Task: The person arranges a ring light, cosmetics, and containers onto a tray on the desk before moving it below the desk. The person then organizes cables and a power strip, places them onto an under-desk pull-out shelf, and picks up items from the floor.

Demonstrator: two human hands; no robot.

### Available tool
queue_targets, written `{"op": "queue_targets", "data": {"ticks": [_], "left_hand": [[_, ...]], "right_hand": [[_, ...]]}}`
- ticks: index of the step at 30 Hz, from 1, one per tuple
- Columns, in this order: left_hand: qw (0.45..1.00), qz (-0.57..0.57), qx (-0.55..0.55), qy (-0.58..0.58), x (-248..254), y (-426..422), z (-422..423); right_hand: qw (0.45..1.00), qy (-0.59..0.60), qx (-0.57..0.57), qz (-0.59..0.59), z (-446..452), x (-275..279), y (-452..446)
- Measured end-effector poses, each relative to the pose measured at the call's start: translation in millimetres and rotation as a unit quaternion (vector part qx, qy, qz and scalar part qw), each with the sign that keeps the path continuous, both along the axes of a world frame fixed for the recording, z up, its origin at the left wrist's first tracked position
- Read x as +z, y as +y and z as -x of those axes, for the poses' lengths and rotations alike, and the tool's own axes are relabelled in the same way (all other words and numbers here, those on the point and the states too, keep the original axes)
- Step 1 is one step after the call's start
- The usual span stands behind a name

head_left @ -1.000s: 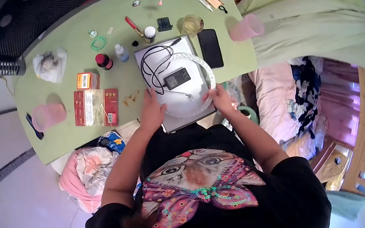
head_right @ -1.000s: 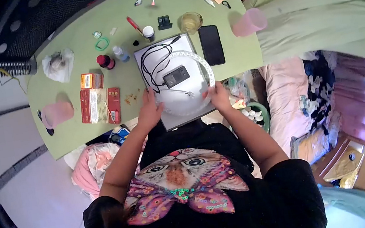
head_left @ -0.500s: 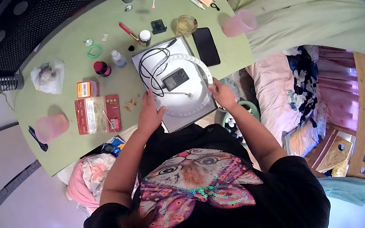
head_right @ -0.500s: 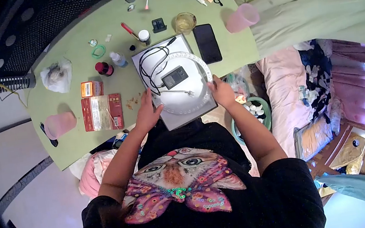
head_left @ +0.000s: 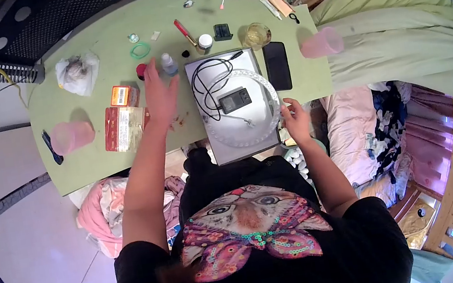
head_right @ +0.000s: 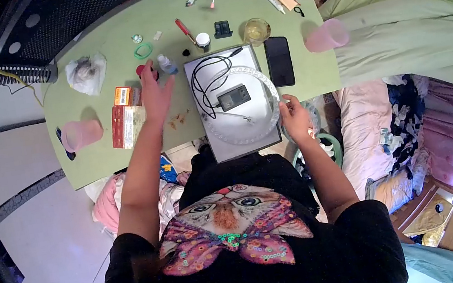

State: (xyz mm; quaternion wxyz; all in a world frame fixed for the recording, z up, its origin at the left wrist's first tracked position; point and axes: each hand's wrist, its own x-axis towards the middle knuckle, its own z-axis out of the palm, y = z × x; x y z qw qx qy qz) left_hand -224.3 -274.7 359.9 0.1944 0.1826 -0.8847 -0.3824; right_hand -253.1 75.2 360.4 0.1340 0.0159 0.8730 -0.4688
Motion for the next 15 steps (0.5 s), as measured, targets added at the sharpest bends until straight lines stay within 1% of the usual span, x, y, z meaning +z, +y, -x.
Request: {"op": "queue_targets", "data": {"ticks": [2, 3, 5, 6, 8, 9, 11, 12, 13, 15], "left_hand": [[0.999, 0.015, 0.031, -0.024, 0.2, 1.0, 20.2], [0.999, 0.014, 0.029, -0.024, -8.1, -3.7, 28.5], [0.996, 0.023, -0.019, -0.086, -28.4, -18.4, 37.4], [0.996, 0.024, -0.024, -0.086, -22.3, -20.2, 37.9], [0.996, 0.011, 0.001, -0.094, -9.1, -22.0, 39.5], [0.996, 0.014, -0.007, -0.093, 5.9, -17.0, 39.5], [0.996, -0.068, 0.042, 0.028, 42.9, -1.4, 35.0], [0.994, -0.082, 0.04, 0.064, 55.5, 8.4, 35.2], [0.994, -0.08, 0.035, 0.062, 56.5, 18.0, 40.0], [0.974, -0.183, -0.094, 0.089, 57.8, 36.4, 52.9]], "right_hand": [[0.999, -0.027, 0.0, 0.039, -2.1, 5.4, -0.8], [0.999, -0.027, -0.003, 0.038, -3.3, 5.9, 1.4], [0.999, -0.027, -0.006, 0.046, -6.1, 5.7, 6.3], [0.998, -0.023, -0.007, 0.06, -7.4, 3.3, 11.0], [0.998, -0.016, -0.019, 0.059, -10.6, 1.1, 22.3], [0.998, -0.009, -0.026, 0.057, -12.6, 1.0, 27.1], [0.996, -0.015, -0.052, 0.074, -17.4, -0.1, 35.4], [0.995, -0.021, -0.063, 0.078, -20.2, -2.7, 40.3], [0.994, -0.028, -0.073, 0.082, -23.0, -4.1, 42.8], [0.992, -0.026, -0.088, 0.085, -26.8, -8.7, 44.2]]}}
